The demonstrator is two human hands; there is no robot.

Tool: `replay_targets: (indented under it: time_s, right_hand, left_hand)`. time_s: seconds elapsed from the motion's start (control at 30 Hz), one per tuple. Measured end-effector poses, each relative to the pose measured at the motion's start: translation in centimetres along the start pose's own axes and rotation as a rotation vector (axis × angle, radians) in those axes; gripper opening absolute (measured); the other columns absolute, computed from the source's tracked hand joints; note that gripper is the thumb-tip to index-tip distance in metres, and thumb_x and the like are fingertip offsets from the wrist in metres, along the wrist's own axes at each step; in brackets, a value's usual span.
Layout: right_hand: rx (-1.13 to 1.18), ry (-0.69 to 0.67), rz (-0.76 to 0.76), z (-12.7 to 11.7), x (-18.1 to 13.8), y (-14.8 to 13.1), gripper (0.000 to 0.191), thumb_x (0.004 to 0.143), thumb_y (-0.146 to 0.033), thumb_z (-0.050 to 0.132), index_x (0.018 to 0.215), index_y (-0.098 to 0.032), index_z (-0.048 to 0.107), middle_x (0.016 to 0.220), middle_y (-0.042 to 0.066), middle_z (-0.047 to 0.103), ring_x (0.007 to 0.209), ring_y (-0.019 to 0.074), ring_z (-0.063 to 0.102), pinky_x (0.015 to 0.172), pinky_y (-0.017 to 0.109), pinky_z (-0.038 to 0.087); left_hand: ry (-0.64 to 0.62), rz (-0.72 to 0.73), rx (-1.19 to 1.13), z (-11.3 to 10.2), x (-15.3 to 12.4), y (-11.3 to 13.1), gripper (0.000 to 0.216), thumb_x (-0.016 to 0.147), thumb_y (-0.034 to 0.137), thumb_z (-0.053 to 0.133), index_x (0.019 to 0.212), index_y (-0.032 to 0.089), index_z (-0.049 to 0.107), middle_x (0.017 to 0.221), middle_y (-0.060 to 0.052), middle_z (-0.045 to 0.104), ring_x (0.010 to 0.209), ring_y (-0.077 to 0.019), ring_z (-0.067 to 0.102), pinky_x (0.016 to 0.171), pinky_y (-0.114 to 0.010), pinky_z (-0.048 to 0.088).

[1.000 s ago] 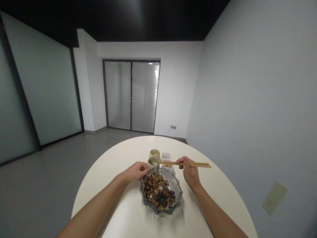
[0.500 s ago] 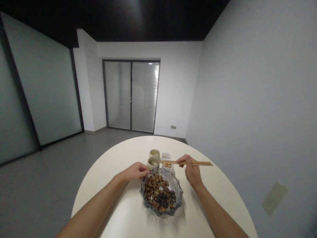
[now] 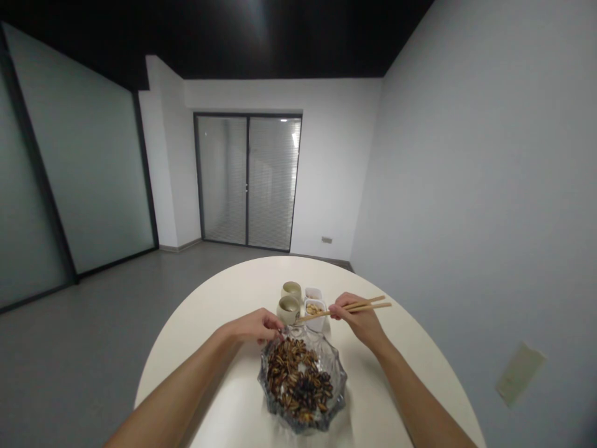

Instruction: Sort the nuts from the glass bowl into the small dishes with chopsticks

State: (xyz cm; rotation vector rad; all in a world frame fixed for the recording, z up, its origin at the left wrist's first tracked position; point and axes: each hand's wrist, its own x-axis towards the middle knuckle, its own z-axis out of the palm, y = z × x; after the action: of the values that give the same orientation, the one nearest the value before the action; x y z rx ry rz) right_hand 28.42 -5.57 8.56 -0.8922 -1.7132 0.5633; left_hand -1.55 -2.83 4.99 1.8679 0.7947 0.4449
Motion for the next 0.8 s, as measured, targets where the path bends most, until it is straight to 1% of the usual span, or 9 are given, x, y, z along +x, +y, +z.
replay_targets:
  time_s: [0.17,0.3,0.5,0.6,0.8]
  right_hand:
    - [-0.040,-0.069,0.046,0.0,-0.2,0.3,0.026,0.077,-0.041,0.078,0.068,-0.017,0.071,0.063,0.004,0.067,0.059,0.0170,0.060,0.053,0.026,0.045]
    - [-0.060,-0.084,0.020,0.5,-0.3,0.6,0.027,0.077,-0.040,0.078,0.066,-0.017,0.070,0.061,0.003,0.066,0.057,0.0163,0.058,0.052,0.026,0.044]
    - [-0.049,-0.045,-0.041,1.4,-0.3,1.2,0.032,0.077,-0.045,0.078,0.064,-0.018,0.067,0.061,0.003,0.065,0.055,0.0156,0.056,0.051,0.025,0.043]
    - [-0.053,-0.060,-0.059,1.7,-0.4,1.6,0.033,0.077,-0.047,0.077,0.066,-0.018,0.067,0.062,0.003,0.065,0.056,0.0156,0.056,0.051,0.025,0.044]
    - [-0.052,-0.106,-0.012,1.6,-0.5,1.9,0.033,0.078,-0.048,0.076,0.070,-0.018,0.066,0.064,0.003,0.066,0.058,0.0161,0.057,0.052,0.025,0.043]
  left_hand:
    - [-0.057,-0.041,0.001,-0.1,-0.2,0.3,0.037,0.070,0.035,0.067,0.100,0.016,0.078,0.074,-0.001,0.070,0.055,-0.0096,0.051,0.051,-0.019,0.040]
    - [-0.093,-0.065,0.007,-0.3,-0.2,0.3,0.037,0.071,0.035,0.068,0.103,0.018,0.078,0.083,-0.002,0.073,0.058,-0.0103,0.054,0.052,-0.019,0.043]
    - [-0.113,-0.074,0.017,-0.2,0.0,0.3,0.038,0.070,0.036,0.069,0.102,0.018,0.078,0.080,-0.002,0.073,0.056,-0.0097,0.055,0.051,-0.017,0.043]
    - [-0.114,-0.066,0.014,-0.1,0.0,0.3,0.039,0.070,0.036,0.069,0.103,0.018,0.078,0.081,-0.002,0.074,0.057,-0.0100,0.055,0.051,-0.017,0.043]
    - [-0.107,-0.076,0.017,-0.1,0.0,0.3,0.041,0.071,0.039,0.070,0.104,0.017,0.078,0.077,-0.003,0.073,0.055,-0.0095,0.054,0.052,-0.018,0.043]
